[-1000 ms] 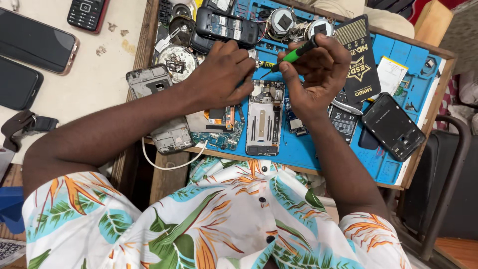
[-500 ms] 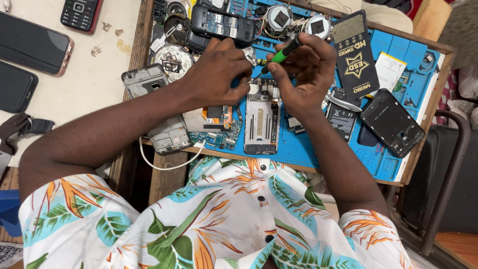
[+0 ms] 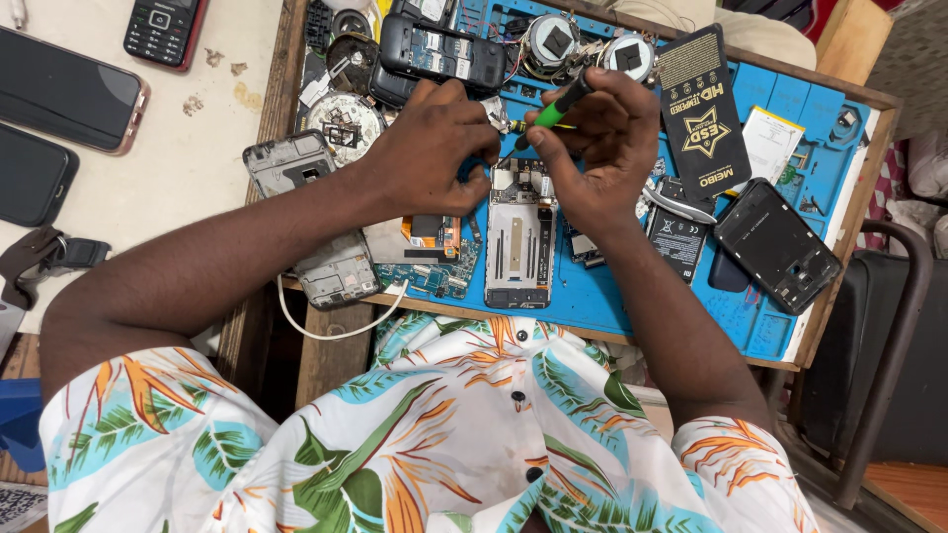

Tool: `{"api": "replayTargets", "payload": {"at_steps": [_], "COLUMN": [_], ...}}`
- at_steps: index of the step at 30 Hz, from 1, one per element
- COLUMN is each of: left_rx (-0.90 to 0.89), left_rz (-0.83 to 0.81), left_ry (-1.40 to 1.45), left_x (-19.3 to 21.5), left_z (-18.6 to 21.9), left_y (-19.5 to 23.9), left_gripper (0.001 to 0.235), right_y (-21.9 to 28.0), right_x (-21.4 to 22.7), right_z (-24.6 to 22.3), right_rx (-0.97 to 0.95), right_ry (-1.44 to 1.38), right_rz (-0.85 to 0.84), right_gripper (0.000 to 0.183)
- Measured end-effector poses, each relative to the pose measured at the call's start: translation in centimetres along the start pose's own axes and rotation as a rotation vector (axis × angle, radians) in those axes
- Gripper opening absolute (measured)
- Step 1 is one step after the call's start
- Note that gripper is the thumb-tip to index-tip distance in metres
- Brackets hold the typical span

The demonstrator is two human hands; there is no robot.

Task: The person uses a green-handled screwdriver to work on a disassembled mobile phone motherboard on a cluttered workbench. They repeatedly probe and adjust small components on the circuit board while handling the device with both hands.

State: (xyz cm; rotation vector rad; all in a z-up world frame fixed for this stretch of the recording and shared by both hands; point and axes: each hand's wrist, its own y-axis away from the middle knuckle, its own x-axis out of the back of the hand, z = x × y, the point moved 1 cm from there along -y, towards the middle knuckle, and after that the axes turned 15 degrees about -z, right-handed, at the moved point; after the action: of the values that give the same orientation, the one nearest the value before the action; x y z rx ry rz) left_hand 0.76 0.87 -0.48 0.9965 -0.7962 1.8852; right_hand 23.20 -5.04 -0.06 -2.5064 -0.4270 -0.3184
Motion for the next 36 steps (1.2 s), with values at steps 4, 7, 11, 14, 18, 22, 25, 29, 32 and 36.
{"api": "replayTargets", "payload": {"at_steps": [4,7,11,14,18,22,25,29,32,36], "left_rx": [0.002,0.012,-0.006,-0.005,-0.026,-0.014,0.001,-0.029,-0.013,0.000], "left_rz": [-0.010,-0.008,-0.003,-0.012,0.056,0.070,0.045,0.073,0.049,0.004], "left_ry": [0.000,-0.023,-0.012,-0.002,-0.051,-0.050,-0.056,-0.110,-0.117,-0.105], "left_x": [0.1,-0.1,0.1,-0.1,0.6,1.0,0.9,0.9,0.8,0.5], "left_z": [0.0,0.2,0.0,0.0,0.6,1.4,1.4,1.5,1.5,1.3], "left_y": [0.0,-0.1,0.1,0.1,0.1,0.0,0.1,0.1,-0.1,0.0], "left_gripper": [0.024,0.024,0.027,0.027,0.027,0.029,0.035,0.041,0.041,0.043], "right_y": [-0.1,0.0,0.0,0.4,-0.4,-0.8,-0.3,0.9,1.8,2.9], "right_x": [0.0,-0.2,-0.3,0.0,0.1,0.8,1.5,2.6,3.4,3.6], "right_z": [0.2,0.1,0.3,0.3,-0.5,-1.9,-2.7,-3.5,-3.4,-2.2], "right_rx": [-0.013,-0.023,-0.023,-0.017,0.025,0.008,0.023,0.008,-0.016,-0.036], "right_ry": [0.004,-0.012,-0.032,-0.030,-0.033,-0.025,-0.015,0.044,0.077,0.034], "right_rz": [-0.015,-0.014,-0.002,0.005,0.079,0.151,0.162,0.135,0.138,0.146], "right_gripper": [0.062,0.062,0.059,0.062,0.063,0.060,0.060,0.061,0.063,0.062]}}
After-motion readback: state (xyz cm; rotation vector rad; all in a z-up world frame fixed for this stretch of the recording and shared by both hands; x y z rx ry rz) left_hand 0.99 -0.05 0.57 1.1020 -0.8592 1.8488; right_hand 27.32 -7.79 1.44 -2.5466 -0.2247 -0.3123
